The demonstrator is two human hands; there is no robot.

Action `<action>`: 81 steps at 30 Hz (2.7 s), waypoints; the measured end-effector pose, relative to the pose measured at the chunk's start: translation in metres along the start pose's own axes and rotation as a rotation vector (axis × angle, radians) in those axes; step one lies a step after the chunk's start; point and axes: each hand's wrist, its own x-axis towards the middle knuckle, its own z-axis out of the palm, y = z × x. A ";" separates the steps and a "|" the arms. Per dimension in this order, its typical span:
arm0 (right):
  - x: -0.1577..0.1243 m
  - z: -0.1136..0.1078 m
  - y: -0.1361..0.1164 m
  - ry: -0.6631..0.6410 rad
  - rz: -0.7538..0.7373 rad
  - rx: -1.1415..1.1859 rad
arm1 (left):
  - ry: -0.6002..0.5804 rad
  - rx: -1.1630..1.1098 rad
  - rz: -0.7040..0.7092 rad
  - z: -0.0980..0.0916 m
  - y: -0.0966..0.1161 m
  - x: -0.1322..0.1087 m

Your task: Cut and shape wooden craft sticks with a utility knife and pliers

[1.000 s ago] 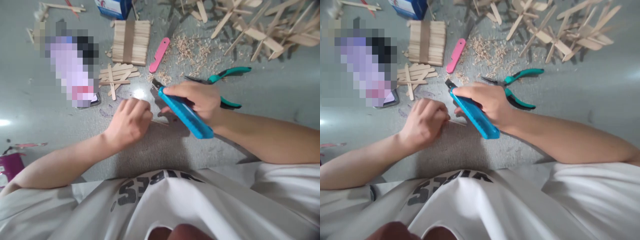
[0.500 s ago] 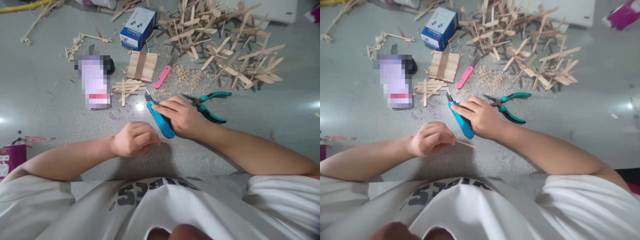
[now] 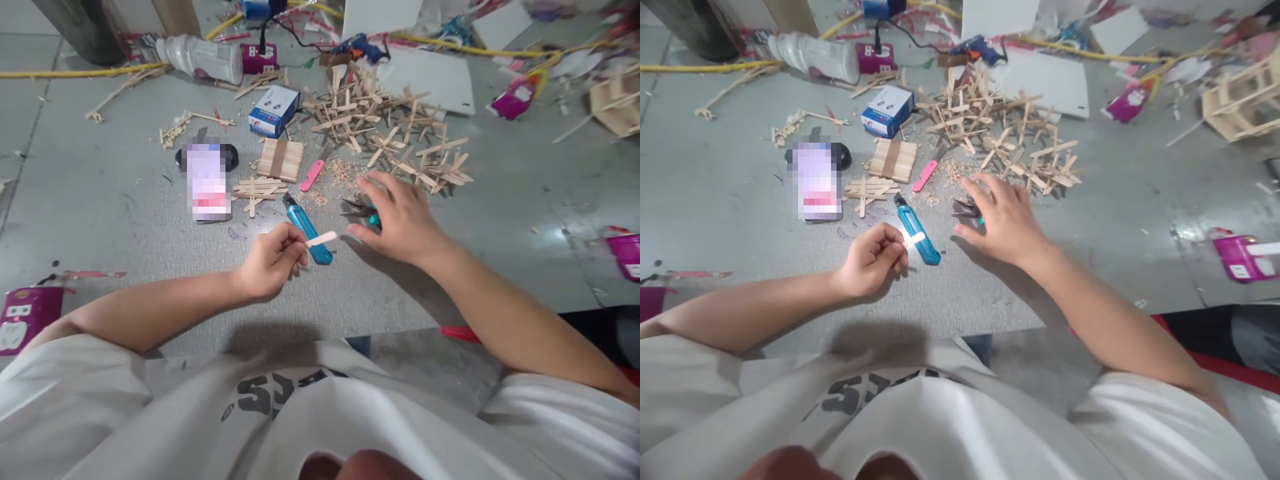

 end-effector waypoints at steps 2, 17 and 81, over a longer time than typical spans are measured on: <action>-0.013 -0.007 0.021 -0.068 0.025 -0.028 | 0.028 -0.125 -0.055 0.003 -0.002 -0.001; -0.036 0.023 0.056 0.076 0.127 0.007 | 0.216 -0.213 0.038 0.002 -0.011 0.013; 0.034 0.049 -0.036 0.357 -0.295 0.474 | 0.341 -0.223 0.000 -0.008 -0.005 0.026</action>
